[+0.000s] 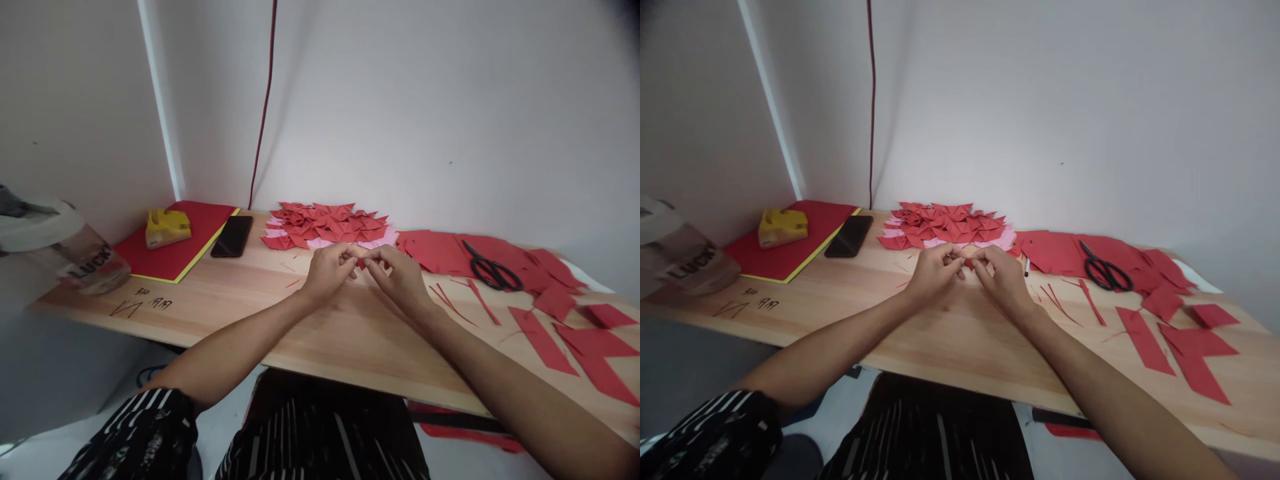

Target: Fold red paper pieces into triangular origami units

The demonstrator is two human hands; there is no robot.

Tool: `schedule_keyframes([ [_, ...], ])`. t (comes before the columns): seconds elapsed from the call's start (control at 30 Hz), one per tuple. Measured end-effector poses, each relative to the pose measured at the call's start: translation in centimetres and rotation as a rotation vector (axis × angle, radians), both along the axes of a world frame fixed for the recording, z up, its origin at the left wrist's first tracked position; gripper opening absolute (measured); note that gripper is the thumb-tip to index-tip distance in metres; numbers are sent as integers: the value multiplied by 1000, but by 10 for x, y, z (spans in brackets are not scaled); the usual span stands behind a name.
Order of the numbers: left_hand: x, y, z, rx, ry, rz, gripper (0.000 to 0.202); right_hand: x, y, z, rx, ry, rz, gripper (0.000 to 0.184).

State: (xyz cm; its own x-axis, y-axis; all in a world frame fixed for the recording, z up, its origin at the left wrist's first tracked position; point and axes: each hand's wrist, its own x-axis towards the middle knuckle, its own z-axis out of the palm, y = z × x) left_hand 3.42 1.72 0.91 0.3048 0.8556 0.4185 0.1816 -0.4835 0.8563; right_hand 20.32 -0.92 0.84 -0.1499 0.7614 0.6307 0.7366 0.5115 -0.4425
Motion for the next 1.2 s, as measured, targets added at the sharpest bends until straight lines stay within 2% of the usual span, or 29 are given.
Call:
schedule_keyframes([
  [0.23,-1,-1,2,-69,-62,-38,8,2,0,-2,-43,54,-11,11],
  [0.4,0,4,-1,-177,-119,-57,5,5,2,-3,16,32,-27,12],
  [0.47,0,7,-2,-255,-123,-69,2,8,3,-3,64,-4,-37,13],
  [0.6,1,11,-6,-366,-88,-120,18,11,3,-2,156,-134,-34,13],
  [0.77,4,14,-9,-471,-85,-151,22,11,1,-1,219,-281,4,14],
  [1.0,0,11,0,-509,-63,-147,24,9,2,-6,269,-358,36,15],
  [1.2,-2,11,-4,-538,-38,-157,29,7,1,-8,235,-385,66,17],
])
